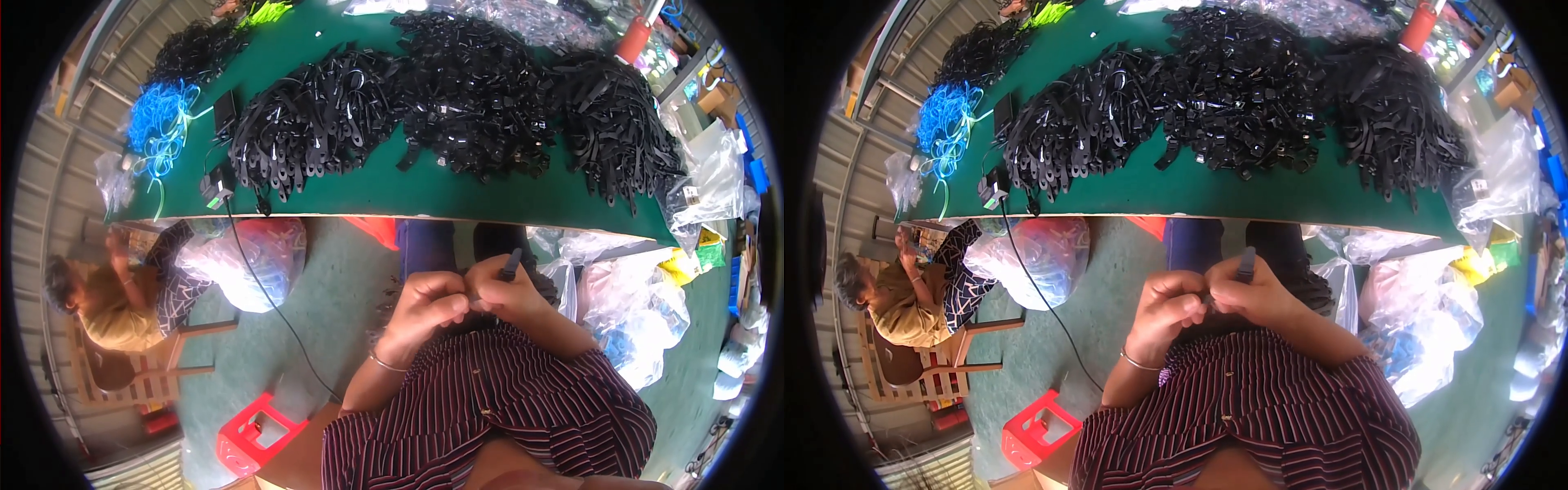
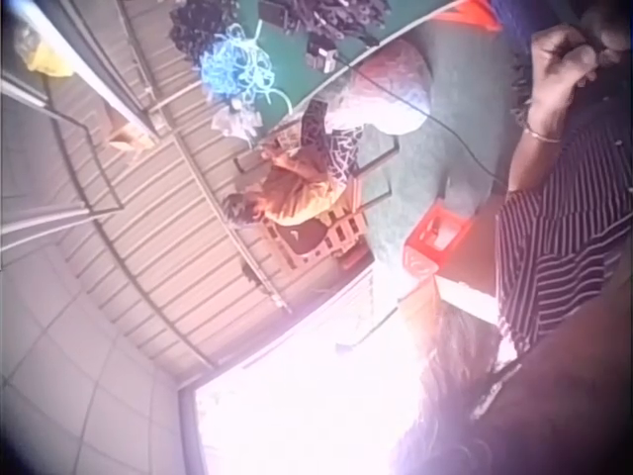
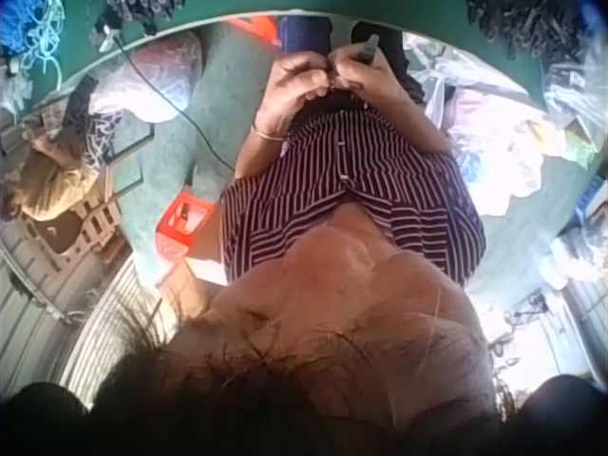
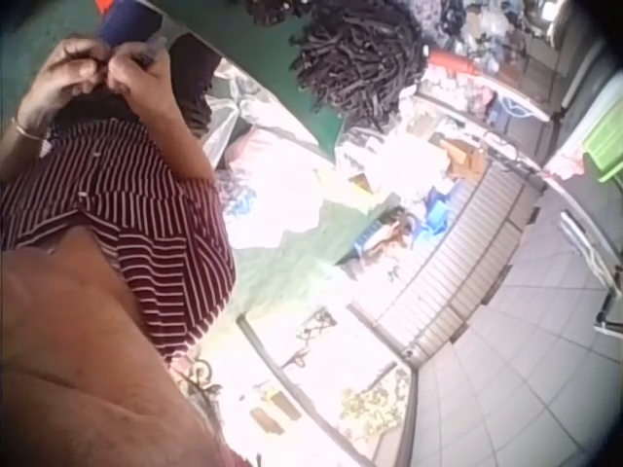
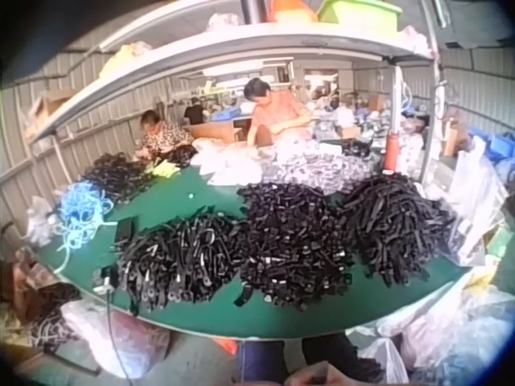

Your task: The person assembles small black plastic components by hand at a factory workstation.

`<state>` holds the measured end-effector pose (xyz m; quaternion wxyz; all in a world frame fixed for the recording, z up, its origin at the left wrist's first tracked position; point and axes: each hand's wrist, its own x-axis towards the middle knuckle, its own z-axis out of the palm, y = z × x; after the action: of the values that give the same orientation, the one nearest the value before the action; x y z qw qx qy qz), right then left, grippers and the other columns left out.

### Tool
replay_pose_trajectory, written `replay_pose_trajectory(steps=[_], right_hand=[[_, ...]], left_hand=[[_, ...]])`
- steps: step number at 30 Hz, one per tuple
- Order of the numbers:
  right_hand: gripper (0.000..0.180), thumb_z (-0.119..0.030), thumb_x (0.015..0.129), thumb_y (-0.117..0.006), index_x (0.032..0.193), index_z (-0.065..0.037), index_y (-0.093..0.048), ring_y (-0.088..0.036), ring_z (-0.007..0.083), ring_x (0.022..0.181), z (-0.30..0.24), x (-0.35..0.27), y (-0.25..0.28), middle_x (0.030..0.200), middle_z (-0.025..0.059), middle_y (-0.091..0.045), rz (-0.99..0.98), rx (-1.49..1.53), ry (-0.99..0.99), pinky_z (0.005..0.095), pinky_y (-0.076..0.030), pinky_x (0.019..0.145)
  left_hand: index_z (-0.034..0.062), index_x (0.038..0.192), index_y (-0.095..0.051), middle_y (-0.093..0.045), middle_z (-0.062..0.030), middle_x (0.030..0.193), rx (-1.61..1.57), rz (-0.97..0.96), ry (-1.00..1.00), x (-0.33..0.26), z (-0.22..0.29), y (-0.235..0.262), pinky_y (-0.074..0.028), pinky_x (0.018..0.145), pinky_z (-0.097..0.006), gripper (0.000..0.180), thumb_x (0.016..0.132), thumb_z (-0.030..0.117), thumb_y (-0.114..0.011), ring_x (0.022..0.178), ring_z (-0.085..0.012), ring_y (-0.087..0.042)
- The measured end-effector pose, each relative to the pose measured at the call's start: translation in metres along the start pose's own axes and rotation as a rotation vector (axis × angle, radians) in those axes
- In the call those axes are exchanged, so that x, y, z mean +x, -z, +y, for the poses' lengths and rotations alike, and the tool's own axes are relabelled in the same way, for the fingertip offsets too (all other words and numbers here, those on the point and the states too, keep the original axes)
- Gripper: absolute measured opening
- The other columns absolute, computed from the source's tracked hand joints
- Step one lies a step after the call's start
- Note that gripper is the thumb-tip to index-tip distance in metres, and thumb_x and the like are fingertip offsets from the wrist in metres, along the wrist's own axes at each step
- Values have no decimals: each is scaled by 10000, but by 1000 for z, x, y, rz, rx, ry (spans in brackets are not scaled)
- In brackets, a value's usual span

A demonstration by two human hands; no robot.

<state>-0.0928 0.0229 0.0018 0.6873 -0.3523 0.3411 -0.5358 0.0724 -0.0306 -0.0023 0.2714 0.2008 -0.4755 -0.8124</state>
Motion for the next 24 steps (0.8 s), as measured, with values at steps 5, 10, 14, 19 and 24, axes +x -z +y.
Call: replay_pose_trajectory(steps=[5,10,14,19,24], right_hand=[[204,-65,776,-527,582,-63,-466,-367,50,485,3,-1,-2,538,-5,-438,-109,251,107,205,-272,458],[146,-92,769,-610,655,-36,-538,-356,69,497,-10,1,-1,622,2,-453,-10,-172,90,203,-286,474],[208,-110,703,-730,871,-40,-628,-429,78,624,-21,10,7,844,17,-492,0,-679,415,194,-316,498],[273,-47,709,-716,963,-37,-616,-489,92,711,-16,19,18,911,61,-539,-25,-793,684,196,-386,571],[255,27,733,-673,971,-5,-587,-549,99,767,-14,9,11,920,75,-555,25,-625,461,205,-436,625]], left_hand=[[-23,792,-594,-563,-39,615,-346,-36,-67,4,-17,1,-332,434,-164,329,783,303,-641,504,-60,-484],[-2,806,-599,-562,-28,628,-129,82,20,-1,-2,-2,-328,441,-164,298,825,295,-620,504,-52,-463],[8,873,-595,-567,-14,678,99,79,27,2,10,-2,-360,476,-172,296,886,301,-554,535,-46,-459],[0,908,-584,-563,-10,714,184,109,-9,1,15,-3,-404,540,-200,308,904,302,-527,606,-60,-488],[12,891,-588,-551,-1,700,225,142,-8,-1,14,0,-384,546,-190,274,900,281,-535,599,-58,-468]])
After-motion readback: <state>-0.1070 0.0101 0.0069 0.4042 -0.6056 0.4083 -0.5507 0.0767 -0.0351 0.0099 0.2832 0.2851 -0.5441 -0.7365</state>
